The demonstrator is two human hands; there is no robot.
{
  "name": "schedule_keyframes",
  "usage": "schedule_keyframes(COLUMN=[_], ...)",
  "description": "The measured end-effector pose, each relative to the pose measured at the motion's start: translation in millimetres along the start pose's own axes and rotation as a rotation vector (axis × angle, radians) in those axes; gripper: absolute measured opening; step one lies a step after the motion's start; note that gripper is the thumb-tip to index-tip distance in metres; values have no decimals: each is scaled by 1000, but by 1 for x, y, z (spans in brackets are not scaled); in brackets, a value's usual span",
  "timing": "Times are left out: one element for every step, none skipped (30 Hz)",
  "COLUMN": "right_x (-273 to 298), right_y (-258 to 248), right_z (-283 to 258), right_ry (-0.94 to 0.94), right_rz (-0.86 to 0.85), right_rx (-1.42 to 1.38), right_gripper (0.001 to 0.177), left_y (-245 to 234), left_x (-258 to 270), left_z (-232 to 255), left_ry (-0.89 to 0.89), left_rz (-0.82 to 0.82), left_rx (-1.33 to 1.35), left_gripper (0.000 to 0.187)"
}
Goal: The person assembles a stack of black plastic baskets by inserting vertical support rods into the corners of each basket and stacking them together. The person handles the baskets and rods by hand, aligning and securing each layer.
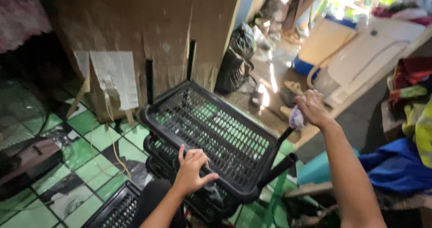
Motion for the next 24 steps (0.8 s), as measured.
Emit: schedule_keyframes(right_x=[-5,-8,-4,-5,-1,2,9,15,10,5,9,12,10,3,4,10,10,12,20,32,40,48,56,63], right_y=[-13,-28,-37,-42,-43,-43,-44,-46,-53,-65,-77,-84,-76,-58,-42,-35,-40,-48,-63,-82,-101,-123,-144,-173], right_z=[4,10,12,1,-14,-31,-46,-58,-65,-64,-58,-50,-46,-49,-54,-56,-62,-71,-77,-82,-85,-86,-85,-75], right_ry=[88,174,265,213,172,131,101,72,26,33,45,55,69,84,122,161,129,95,124,151,167,171,174,180], right_rz=[70,137,186,167,151,134,123,109,102,230,344,458,355,252,158,63,158,253,317,382,449,514,575,593], right_rx=[-173,-348,-522,-442,-365,-289,-211,-134,-52,-43,-31,-17,18,52,85,114,79,48,-5,-57,-109,34,171,301], right_gripper=[30,31,34,32,31,31,31,32,33,31,29,28,28,28,29,31,31,33,34,35,36,40,44,55], left_y=[0,-1,1,2,2,3,3,3,0,-1,1,2,4,4,2,3,3,4,4,2,3,5,4,4], left_x=[-2,-4,0,1,1,2,3,4,1,-3,-2,-1,1,1,1,3,1,0,0,1,0,-1,0,-1], left_z=[-1,-3,-2,-2,-4,-4,-2,0,-2,-5,-4,-4,-4,-6,-7,-5,-3,-2,-2,-2,-3,-1,0,0], left_ry=[-2,-4,-17,-37,-50,-63,-38,-13,13,8,-2,-13,-12,-11,9,-2,-4,-5,-25,-44,-68,-56,-47,-38], left_rz=[0,-1,-9,-10,-21,-32,-21,-10,19,16,3,-9,4,18,16,13,14,15,2,-11,-17,-13,-12,-11], left_rx=[-1,-2,6,11,16,20,13,6,-5,-15,-14,-12,-5,2,7,0,-15,-30,-27,-24,-23,-26,-36,-45], left_gripper=[53,53,53,53,53,52,52,52,52,52,53,53,51,50,48,48,48,48,47,46,44,44,44,44])
Point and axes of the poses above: each hand's wrist, its own x-axis away from the middle knuckle, its own y-axis out of the palm, z = x × y, the point moved 4 cm from there along -x, towards the middle knuckle, and after that the axes turned 4 degrees about -z, right-handed, at the moved point
